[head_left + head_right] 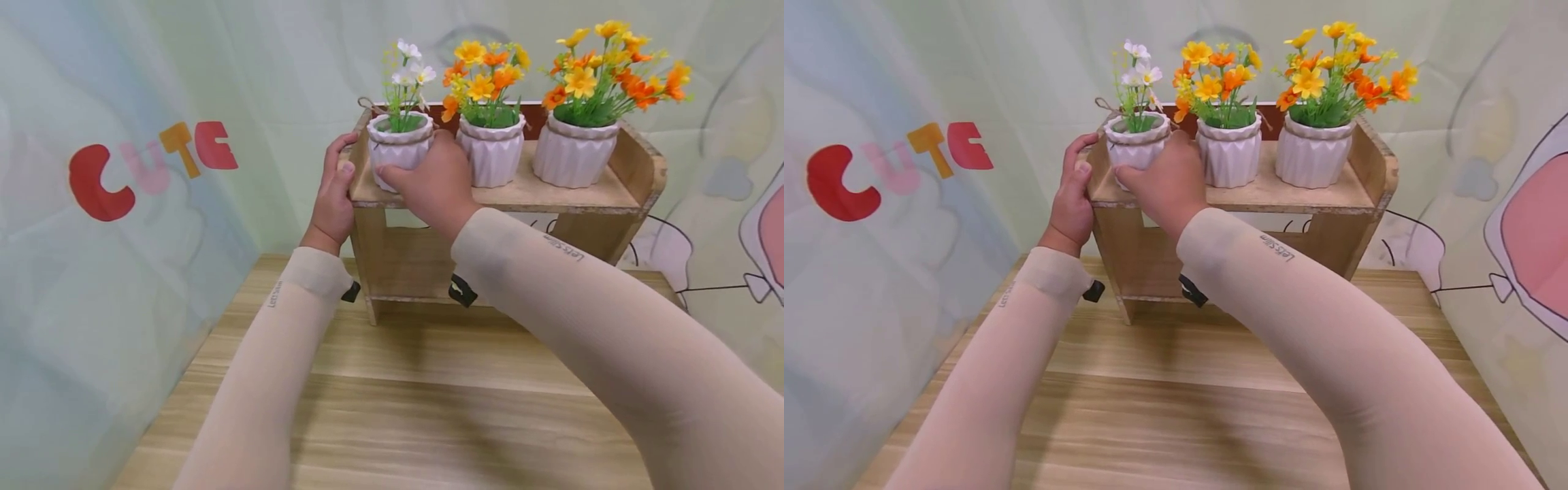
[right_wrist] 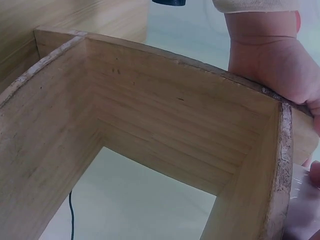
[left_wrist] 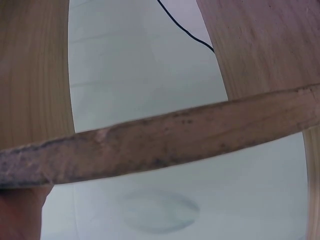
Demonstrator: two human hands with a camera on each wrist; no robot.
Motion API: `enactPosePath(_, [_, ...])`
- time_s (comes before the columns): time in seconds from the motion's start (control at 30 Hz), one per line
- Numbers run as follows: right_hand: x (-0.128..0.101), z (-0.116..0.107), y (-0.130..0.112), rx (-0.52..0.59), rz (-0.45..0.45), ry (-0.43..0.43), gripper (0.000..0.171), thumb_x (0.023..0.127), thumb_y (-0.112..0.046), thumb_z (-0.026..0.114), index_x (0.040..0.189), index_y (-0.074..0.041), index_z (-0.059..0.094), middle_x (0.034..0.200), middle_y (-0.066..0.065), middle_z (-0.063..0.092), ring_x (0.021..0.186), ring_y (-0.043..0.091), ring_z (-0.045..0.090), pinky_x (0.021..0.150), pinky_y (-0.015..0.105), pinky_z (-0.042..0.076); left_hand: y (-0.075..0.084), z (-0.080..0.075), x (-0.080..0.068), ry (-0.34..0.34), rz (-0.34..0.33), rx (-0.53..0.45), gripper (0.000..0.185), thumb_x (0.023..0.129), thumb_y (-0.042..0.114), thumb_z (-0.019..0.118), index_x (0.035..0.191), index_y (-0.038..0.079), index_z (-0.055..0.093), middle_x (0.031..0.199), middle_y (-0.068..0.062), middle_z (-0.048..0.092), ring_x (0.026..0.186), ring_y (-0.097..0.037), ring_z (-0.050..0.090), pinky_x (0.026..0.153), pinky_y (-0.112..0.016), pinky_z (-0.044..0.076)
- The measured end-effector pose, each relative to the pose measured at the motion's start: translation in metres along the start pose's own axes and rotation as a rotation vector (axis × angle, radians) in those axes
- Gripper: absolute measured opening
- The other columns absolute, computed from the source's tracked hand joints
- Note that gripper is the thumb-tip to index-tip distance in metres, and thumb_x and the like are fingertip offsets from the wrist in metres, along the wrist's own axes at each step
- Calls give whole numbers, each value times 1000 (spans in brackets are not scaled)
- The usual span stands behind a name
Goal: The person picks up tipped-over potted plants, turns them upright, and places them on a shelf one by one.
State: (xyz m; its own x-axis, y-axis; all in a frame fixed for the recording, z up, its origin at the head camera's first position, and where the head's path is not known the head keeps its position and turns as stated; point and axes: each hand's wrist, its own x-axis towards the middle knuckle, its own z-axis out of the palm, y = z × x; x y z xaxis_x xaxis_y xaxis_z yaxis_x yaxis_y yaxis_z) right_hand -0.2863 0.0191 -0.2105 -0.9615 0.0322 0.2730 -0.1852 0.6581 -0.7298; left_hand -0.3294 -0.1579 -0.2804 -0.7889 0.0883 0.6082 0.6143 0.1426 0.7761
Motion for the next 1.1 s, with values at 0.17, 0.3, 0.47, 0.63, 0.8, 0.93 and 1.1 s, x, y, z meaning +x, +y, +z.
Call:
enactPosePath(0.17, [3,1,-2,-36,16,0,92,86,-55,82,150,-2,41,141,10,58,127,23,58,107,36,48,-1,0,0,0,16,-27,56,101,22,32,155,6,35,156,-13,39,128,-19,45,112,-32,32])
enactPosePath(0.3, [5,1,-3,-62,46,-13,93,87,-56,80,151,-3,39,145,10,56,130,23,56,110,36,47,-2,2,0,-9,11,-45,56,101,21,32,155,7,35,155,-13,40,127,-20,46,110,-32,33])
enactPosePath(0.47, [7,0,-4,-69,70,-35,96,87,-57,80,154,-3,37,149,10,53,135,22,53,113,35,45,-3,3,0,-9,4,-36,56,101,22,31,155,8,35,157,-12,38,132,-19,43,112,-32,32])
enactPosePath(0.63, [9,-1,-4,-73,75,-48,95,88,-56,79,155,-3,37,150,9,53,135,21,54,113,34,44,-2,3,0,-9,3,-39,56,102,22,31,156,9,35,158,-11,38,133,-19,43,113,-32,32])
enactPosePath(0.8, [5,-4,-3,-110,50,-58,93,89,-57,78,152,-1,40,144,12,56,129,23,57,110,36,47,-2,3,0,-11,-3,-37,56,102,22,31,156,9,35,157,-12,38,130,-19,44,112,-32,32])
enactPosePath(0.93, [-3,-9,-2,-91,38,-82,94,90,-55,78,153,1,37,142,13,57,127,24,57,108,37,48,-1,2,-1,-3,-16,-44,55,102,22,31,156,9,35,155,-13,39,125,-18,45,109,-32,34])
enactPosePath(1.1, [-16,-14,2,0,3,-121,88,90,-49,80,153,-2,39,141,9,57,122,21,58,104,36,51,-1,-1,0,4,-24,-40,55,102,21,31,156,10,35,154,-12,40,124,-17,46,108,-32,34])
